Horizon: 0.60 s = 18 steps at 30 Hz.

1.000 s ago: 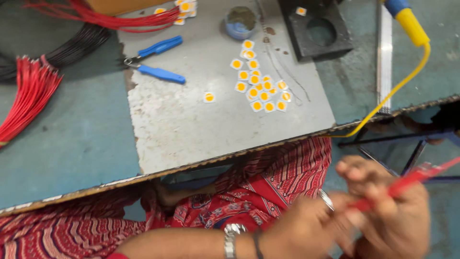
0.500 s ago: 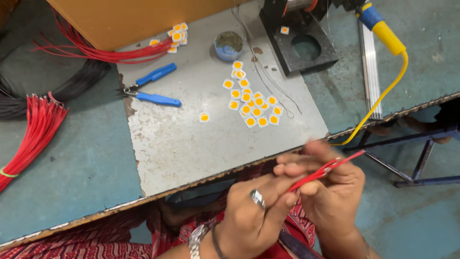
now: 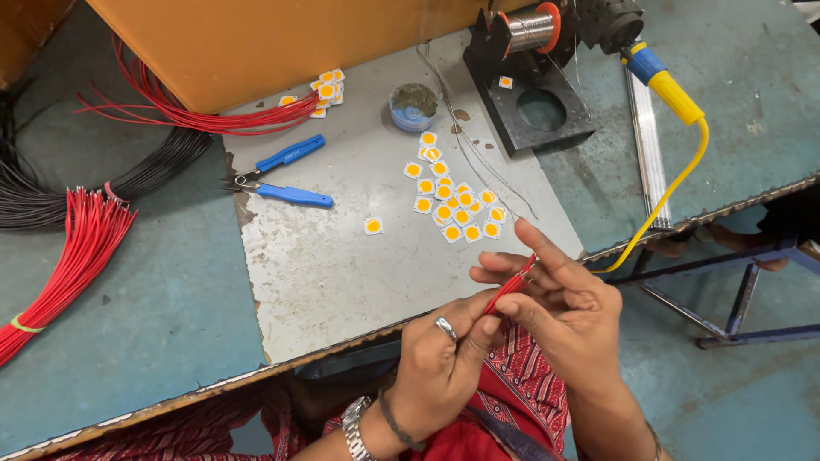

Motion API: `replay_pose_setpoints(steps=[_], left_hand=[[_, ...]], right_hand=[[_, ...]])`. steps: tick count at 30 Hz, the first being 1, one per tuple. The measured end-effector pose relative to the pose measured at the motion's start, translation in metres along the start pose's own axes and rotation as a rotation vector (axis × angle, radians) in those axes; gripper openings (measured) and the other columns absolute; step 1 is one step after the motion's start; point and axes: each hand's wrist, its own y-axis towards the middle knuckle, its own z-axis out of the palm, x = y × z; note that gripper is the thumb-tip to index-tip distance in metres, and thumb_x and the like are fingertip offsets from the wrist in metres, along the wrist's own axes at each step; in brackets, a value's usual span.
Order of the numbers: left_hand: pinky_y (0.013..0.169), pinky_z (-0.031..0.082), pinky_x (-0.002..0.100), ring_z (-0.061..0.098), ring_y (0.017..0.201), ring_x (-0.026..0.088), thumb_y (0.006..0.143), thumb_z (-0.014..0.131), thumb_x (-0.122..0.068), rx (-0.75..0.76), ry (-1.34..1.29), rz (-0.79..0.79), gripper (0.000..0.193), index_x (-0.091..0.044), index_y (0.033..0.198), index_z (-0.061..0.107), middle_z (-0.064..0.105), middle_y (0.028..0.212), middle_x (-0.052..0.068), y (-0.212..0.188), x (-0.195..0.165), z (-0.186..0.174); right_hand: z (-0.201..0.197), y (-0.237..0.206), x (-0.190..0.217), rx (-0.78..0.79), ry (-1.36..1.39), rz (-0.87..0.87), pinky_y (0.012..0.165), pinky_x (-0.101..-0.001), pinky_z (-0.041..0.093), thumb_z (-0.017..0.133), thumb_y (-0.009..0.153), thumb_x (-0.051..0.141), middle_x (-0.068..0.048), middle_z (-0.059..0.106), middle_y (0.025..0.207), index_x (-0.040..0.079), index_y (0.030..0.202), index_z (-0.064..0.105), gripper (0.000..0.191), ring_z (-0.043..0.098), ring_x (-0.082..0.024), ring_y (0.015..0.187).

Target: The person solders red wire ends onto small LED COB chips one at a time on a workbench, dipping the wire tip in flux before each joint. After soldering, the person gathers the wired LED chips into a bundle and trims the wire ends with pliers.

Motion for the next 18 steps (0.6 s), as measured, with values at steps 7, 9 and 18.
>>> replay_pose_setpoints(steps=[7, 9, 18], left_hand=[[0.070, 0.059, 0.027, 0.074, 0.078, 0.016, 0.108, 0.059, -0.009, -0.048, -0.032, -0.046, 0.025, 0.004, 0.127, 0.066, 0.074, 0.091, 0.011, 0.002, 0.005, 0.005], [0.071, 0.060, 0.027, 0.074, 0.078, 0.015, 0.108, 0.059, -0.010, -0.054, -0.050, -0.065, 0.025, 0.005, 0.127, 0.066, 0.074, 0.091, 0.011, 0.001, 0.007, 0.006], [0.066, 0.050, 0.022, 0.060, 0.074, 0.005, 0.109, 0.056, -0.023, 0.015, -0.269, -0.337, 0.035, 0.004, 0.125, 0.070, 0.071, 0.084, 0.003, -0.002, 0.016, 0.008]], right_hand=[[0.004, 0.003, -0.010, 0.090, -0.021, -0.083, 0.100, -0.0387, 0.061, 0.069, 0.097, -0.001, -0.024, 0.072, 0.128, -0.006, 0.144, 0.056, 0.049, 0.072, -0.031, 0.119], [0.004, 0.003, -0.012, 0.126, -0.045, -0.163, 0.107, -0.0369, 0.060, 0.067, 0.100, 0.000, -0.022, 0.071, 0.130, -0.006, 0.143, 0.058, 0.044, 0.072, -0.029, 0.124], [-0.001, 0.005, -0.016, 0.141, 0.019, 0.085, 0.054, -0.0181, 0.047, 0.062, 0.100, 0.005, -0.014, 0.076, 0.123, -0.008, 0.130, 0.066, 0.033, 0.057, -0.003, 0.066]])
